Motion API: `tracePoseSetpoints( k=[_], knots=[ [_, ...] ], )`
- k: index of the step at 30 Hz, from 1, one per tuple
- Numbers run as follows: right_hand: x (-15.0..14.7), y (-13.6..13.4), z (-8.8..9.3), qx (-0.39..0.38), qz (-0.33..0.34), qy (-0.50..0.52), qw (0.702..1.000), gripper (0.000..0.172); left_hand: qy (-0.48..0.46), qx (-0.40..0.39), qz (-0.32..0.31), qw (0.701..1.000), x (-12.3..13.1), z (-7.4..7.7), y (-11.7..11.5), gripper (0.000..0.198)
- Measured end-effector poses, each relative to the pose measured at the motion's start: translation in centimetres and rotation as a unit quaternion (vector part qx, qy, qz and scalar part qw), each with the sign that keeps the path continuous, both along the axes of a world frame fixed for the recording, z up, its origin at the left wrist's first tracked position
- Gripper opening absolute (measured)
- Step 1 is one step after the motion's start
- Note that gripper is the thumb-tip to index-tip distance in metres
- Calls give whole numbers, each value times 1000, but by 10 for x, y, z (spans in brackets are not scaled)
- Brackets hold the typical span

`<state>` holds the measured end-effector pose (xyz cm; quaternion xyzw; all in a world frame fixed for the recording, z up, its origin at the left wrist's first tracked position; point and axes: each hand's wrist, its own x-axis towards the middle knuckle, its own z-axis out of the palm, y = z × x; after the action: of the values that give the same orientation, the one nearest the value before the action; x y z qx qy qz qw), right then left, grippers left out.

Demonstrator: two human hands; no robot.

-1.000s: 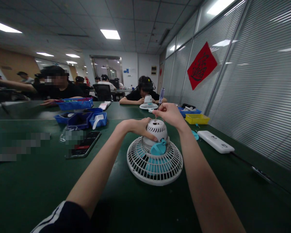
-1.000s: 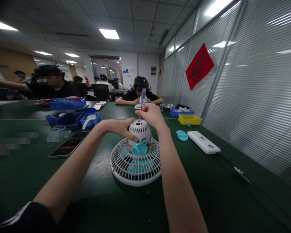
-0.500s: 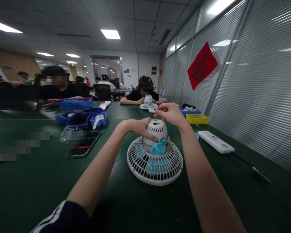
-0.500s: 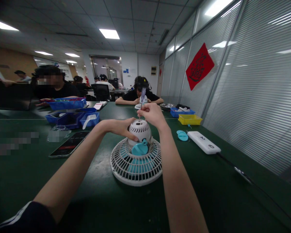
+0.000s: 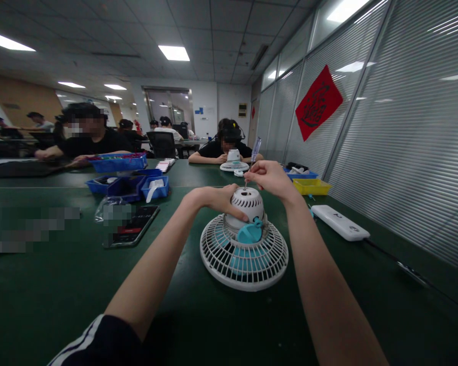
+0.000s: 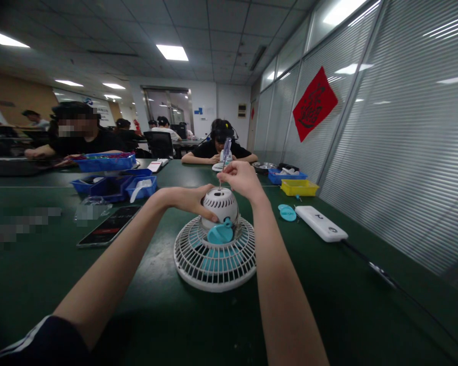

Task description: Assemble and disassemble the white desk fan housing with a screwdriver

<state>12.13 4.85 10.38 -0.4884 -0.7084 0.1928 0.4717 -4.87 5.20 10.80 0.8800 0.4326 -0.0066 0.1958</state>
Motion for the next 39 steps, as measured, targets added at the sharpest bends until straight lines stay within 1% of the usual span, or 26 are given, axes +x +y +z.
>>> tracePoseSetpoints(
  k=[5, 9, 16, 18, 22, 24, 27, 33, 36, 39],
  knots=[
    [0, 2, -1, -3, 20, -1, 1000, 11, -3, -10, 2, 1000, 0, 0, 0, 111],
    [1, 2, -1, -10, 38, -5, 999, 9, 1, 2, 0, 1000, 1, -1, 0, 112],
    [2, 1, -1, 12, -11, -31, 999, 20, 2, -10, 4, 1000, 0, -1, 2, 112],
    [1, 1, 0, 13, -13, -33, 999, 20, -1, -10, 2, 1000, 0, -2, 2, 112],
    [-2, -3, 2, 4, -28, -16, 999, 14, -8, -13, 0, 1000, 1, -1, 1, 109],
    [-3, -3, 2, 0, -34, -9, 999, 14, -10, -15, 1, 1000, 2, -1, 0, 109],
    [-3, -2, 2, 1, -22, -7, 1000, 19, -13, -17, 3, 1000, 2, -1, 0, 112],
    [-1, 3, 1, -19, 21, 32, 999, 13, -7, -21, 9, 1000, 1, -1, 1, 111],
    [-2, 3, 1, -32, 24, 43, 998, 13, -7, -17, 10, 1000, 0, -2, 3, 111],
    [0, 4, 0, -15, 15, 23, 1000, 16, -8, -19, 6, 1000, 0, -3, 4, 112]
  ],
)
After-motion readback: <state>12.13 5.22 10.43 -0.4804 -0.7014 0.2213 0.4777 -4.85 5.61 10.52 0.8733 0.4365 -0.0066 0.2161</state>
